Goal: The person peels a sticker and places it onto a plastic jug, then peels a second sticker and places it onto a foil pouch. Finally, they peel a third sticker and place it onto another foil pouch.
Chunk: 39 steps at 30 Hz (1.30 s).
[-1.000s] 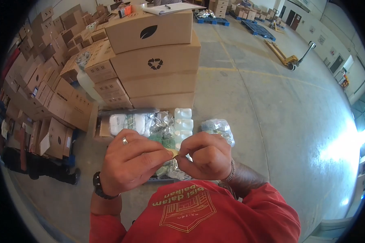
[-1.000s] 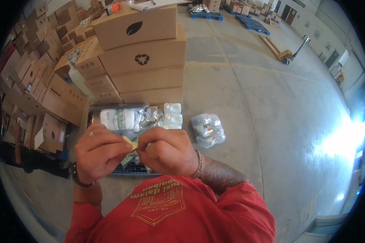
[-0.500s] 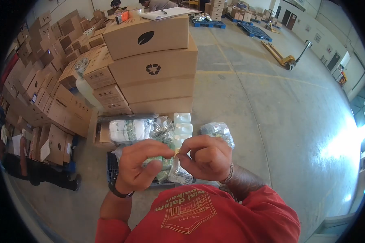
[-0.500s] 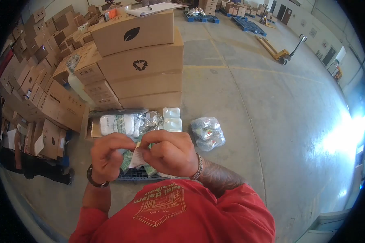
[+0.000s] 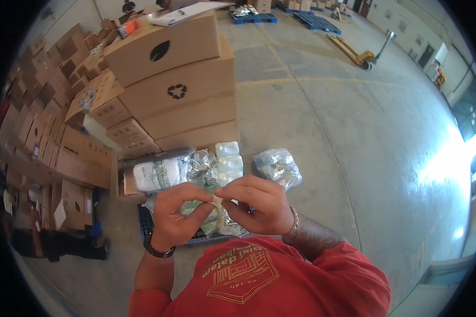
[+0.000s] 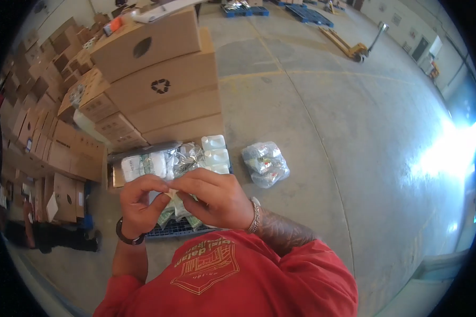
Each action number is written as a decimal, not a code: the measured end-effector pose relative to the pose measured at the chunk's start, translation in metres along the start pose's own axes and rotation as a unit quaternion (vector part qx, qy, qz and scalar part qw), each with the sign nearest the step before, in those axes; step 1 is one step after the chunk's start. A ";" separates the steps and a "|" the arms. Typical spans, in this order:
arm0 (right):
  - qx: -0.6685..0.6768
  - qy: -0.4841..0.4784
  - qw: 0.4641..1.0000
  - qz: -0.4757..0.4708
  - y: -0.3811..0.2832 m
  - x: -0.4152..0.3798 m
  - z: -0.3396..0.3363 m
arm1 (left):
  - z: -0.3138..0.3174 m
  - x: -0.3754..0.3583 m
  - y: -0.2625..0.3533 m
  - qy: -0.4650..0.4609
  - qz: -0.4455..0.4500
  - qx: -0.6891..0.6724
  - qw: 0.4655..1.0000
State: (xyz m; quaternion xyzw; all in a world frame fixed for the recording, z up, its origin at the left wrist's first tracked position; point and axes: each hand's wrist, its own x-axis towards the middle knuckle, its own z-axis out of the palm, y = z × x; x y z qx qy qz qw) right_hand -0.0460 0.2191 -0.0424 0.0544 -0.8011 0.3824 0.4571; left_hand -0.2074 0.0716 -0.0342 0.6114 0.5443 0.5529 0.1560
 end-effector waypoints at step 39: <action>0.059 0.241 0.533 0.809 0.362 -0.358 -0.151 | 0.449 0.000 -0.737 -0.135 -0.308 0.163 0.928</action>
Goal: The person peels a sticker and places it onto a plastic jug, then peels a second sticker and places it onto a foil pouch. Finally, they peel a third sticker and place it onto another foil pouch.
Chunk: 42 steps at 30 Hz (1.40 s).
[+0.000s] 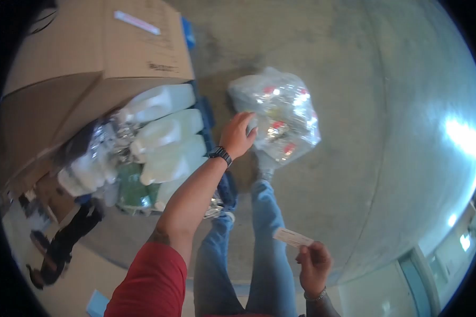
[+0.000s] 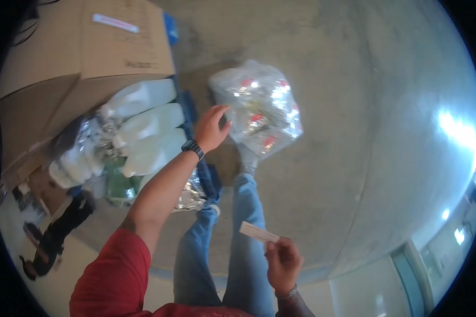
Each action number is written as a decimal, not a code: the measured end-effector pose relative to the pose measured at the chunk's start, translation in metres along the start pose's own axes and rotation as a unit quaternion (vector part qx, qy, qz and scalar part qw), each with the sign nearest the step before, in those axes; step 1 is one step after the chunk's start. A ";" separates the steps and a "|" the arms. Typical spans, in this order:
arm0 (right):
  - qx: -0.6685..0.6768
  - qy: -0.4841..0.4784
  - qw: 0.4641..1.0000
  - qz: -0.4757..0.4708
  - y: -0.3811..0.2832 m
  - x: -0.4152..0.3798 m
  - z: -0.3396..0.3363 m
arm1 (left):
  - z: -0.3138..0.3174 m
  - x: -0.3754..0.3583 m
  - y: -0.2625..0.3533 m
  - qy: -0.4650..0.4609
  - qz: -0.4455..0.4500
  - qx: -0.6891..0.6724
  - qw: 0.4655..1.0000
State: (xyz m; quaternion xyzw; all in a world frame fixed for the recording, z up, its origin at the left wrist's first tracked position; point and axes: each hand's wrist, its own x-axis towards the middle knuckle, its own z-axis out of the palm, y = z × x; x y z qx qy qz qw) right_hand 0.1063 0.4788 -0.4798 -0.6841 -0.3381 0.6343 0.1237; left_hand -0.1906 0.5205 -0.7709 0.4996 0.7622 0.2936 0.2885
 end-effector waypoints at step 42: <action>-0.186 -0.404 0.682 -0.580 -0.195 -0.198 0.151 | -0.563 -0.286 0.374 0.056 -0.247 -0.232 0.939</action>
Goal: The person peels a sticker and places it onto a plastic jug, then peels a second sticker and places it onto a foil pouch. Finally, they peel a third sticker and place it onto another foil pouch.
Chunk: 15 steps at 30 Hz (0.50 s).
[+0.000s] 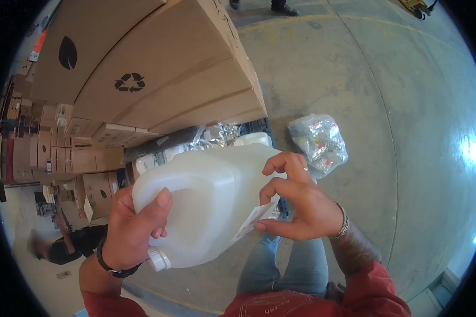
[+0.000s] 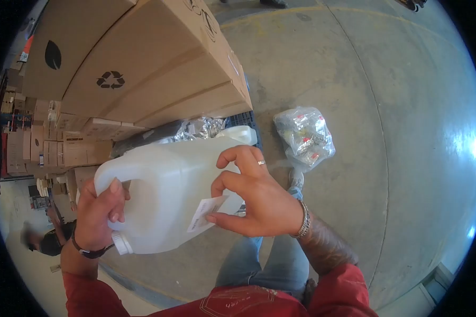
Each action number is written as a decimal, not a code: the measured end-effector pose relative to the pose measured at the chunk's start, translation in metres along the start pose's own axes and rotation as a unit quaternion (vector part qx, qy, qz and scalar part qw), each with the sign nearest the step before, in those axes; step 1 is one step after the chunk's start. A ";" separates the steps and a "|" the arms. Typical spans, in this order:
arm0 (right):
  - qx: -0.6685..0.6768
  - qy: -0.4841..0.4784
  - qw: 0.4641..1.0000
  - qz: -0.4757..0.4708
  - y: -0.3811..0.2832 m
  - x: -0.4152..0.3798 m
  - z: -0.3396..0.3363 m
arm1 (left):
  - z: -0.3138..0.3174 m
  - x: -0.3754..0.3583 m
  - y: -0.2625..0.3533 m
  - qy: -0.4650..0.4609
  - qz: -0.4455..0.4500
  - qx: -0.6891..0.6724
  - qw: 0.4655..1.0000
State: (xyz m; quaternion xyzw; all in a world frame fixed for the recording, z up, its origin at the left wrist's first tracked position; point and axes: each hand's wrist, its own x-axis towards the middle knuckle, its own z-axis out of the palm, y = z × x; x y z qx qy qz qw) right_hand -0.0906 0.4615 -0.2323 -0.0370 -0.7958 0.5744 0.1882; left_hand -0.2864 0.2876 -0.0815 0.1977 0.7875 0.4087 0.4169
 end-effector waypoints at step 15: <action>-0.056 0.056 0.996 -0.051 -0.038 0.007 0.037 | -0.004 -0.053 0.019 0.037 0.013 0.032 0.999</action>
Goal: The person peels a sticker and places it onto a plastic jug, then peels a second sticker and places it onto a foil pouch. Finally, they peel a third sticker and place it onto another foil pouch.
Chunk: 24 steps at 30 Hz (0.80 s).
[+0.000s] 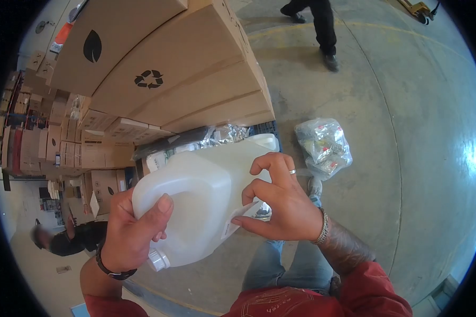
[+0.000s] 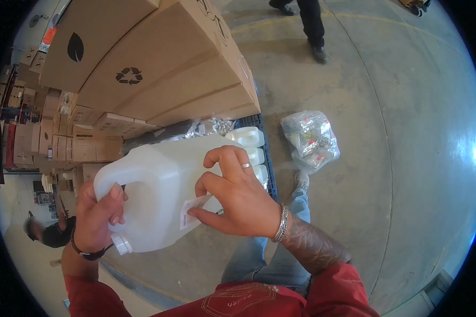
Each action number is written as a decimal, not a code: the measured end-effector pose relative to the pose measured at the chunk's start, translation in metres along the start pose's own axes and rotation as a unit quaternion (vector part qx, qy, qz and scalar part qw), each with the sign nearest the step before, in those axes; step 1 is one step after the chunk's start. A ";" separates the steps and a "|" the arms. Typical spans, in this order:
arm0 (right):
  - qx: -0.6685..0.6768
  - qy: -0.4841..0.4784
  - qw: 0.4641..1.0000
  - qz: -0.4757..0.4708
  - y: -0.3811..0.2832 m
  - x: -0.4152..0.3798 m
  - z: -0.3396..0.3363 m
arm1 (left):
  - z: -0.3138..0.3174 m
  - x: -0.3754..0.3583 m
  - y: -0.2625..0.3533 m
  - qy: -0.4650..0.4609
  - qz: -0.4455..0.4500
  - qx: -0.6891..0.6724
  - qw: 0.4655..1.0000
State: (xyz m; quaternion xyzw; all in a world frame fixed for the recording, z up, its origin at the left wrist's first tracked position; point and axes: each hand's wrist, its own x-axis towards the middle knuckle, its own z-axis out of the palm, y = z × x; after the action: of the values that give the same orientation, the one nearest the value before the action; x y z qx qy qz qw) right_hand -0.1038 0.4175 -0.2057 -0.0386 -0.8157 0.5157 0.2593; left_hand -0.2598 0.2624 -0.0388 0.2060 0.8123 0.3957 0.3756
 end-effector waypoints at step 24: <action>0.006 0.117 0.991 -0.057 0.022 0.000 0.047 | -0.018 -0.012 -0.015 -0.101 -0.008 0.008 0.995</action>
State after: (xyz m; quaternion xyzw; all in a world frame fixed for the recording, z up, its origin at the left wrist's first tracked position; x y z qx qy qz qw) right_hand -0.1303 0.3889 -0.2400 -0.0508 -0.7776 0.4966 0.3823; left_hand -0.2665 0.2371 -0.0380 0.2418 0.7749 0.3635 0.4570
